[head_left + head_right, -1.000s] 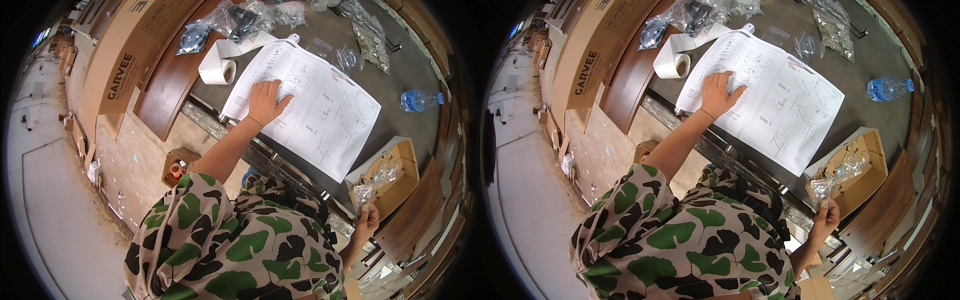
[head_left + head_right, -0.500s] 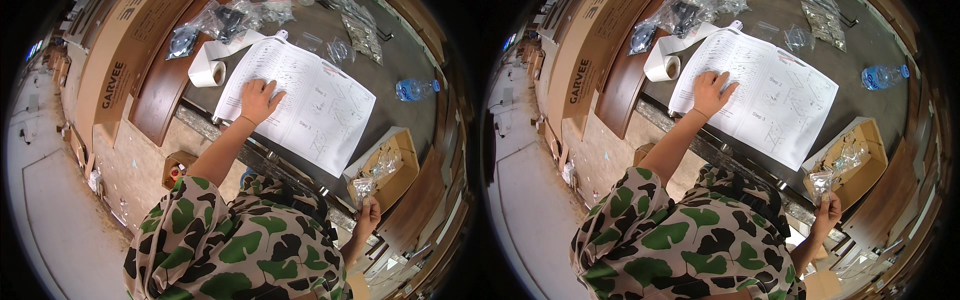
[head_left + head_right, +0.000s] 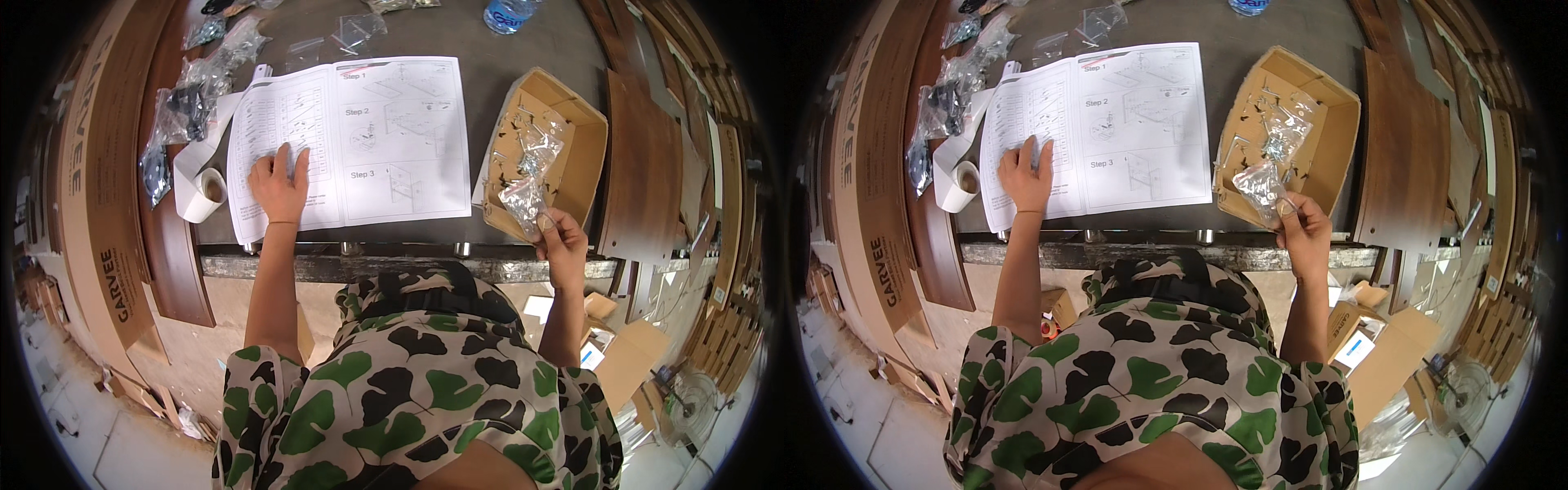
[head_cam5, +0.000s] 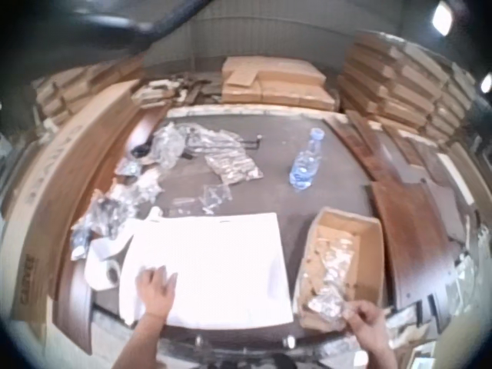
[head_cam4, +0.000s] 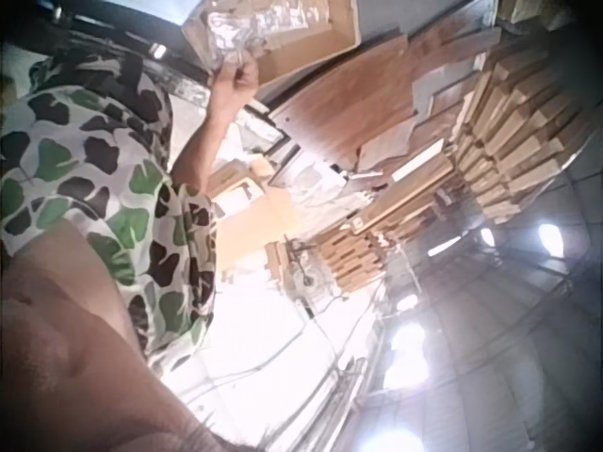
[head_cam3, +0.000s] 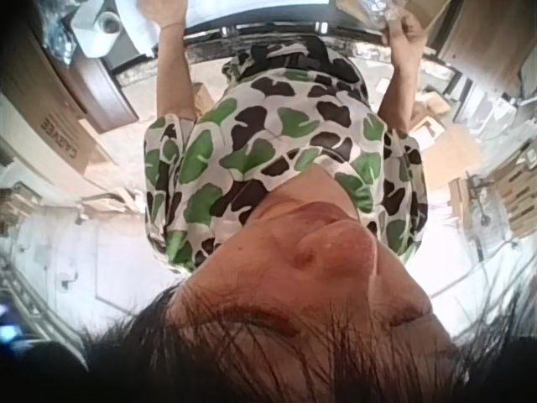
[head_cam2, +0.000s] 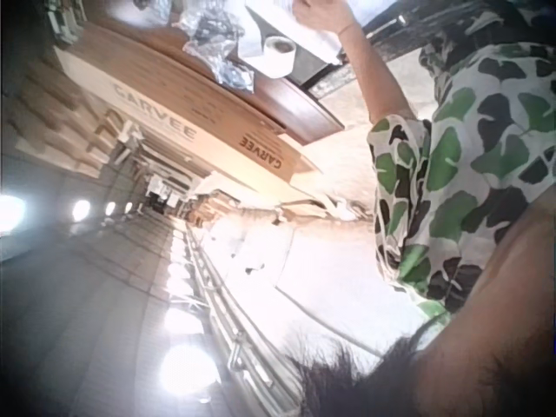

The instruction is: The person reads an instruction manual and sorts small furniture hardware components from a box into plastic bags by hand.

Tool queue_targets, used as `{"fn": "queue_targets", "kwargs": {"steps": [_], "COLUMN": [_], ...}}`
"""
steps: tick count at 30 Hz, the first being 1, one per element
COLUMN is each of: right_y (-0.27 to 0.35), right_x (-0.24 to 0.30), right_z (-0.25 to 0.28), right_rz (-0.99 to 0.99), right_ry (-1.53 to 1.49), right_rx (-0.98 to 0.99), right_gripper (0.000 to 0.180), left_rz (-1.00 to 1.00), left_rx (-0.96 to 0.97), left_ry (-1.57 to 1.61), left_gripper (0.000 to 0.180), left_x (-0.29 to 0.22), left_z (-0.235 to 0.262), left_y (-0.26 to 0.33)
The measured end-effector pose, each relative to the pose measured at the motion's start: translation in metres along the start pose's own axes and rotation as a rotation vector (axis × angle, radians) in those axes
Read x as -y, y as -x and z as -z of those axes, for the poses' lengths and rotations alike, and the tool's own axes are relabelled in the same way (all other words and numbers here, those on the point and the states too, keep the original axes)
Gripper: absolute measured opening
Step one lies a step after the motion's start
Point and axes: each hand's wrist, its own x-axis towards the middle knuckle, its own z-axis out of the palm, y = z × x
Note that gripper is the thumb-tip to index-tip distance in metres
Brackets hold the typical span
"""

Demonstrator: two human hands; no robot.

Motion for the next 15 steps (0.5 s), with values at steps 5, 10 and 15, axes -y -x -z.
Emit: {"fn": "queue_targets", "kwargs": {"steps": [5, 10, 15], "right_y": [-0.004, -0.015, -0.028], "right_x": [0.006, 0.004, 0.002], "right_z": [0.006, 0.013, 0.017], "right_rz": [0.045, 0.108, 0.131], "right_ry": [-0.022, 0.064, 0.17], "right_rx": [0.064, 0.054, 0.055], "right_gripper": [0.015, 0.015, 0.018], "left_rz": [0.006, -0.004, -0.009], "left_rx": [0.011, 0.036, 0.046], "left_ry": [-0.02, -0.033, -0.042], "left_gripper": [0.035, 0.035, 0.036], "left_x": [0.002, 0.001, -0.001], "left_z": [0.001, 0.004, 0.003], "left_y": [0.003, 0.001, -0.001]}}
